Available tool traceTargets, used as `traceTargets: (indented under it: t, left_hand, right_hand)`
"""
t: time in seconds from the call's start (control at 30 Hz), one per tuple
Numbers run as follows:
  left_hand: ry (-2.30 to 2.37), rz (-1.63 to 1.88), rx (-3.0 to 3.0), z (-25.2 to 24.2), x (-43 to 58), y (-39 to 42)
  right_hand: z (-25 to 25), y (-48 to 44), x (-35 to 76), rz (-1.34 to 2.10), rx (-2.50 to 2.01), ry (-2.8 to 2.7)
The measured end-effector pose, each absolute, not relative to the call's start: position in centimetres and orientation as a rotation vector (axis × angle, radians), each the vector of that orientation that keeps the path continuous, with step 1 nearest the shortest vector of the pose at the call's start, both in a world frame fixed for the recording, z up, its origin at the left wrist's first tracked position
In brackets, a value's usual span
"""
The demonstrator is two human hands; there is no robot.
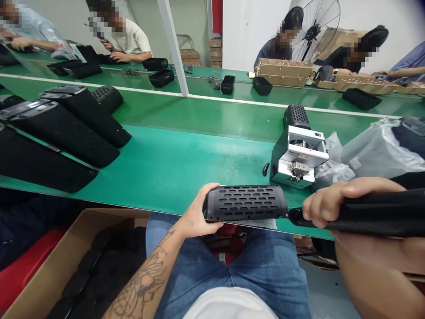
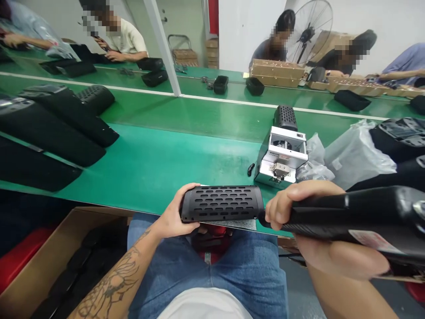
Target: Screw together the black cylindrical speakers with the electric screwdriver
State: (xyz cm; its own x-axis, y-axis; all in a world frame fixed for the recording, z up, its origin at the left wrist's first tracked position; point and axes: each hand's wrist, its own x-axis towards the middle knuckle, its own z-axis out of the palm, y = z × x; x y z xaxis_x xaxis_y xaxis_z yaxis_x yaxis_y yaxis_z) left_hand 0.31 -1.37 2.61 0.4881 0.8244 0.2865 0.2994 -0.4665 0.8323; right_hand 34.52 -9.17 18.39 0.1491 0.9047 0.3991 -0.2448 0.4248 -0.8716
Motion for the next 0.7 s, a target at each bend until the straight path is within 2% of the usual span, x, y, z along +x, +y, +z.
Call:
traceTargets:
  t: [0.23,0.7]
  left_hand:
    - [0.934,0.912,2.015,2.7,0.3,-1.5]
    - [0.938,0.922,1.974,2.9,0.4,-1.5]
  right_hand:
    - [17.3,-7.6,34.0,0.818,-0.742,-1.219]
    - [17.3,-5.8,33.4,1.006,-0.685,-1.238]
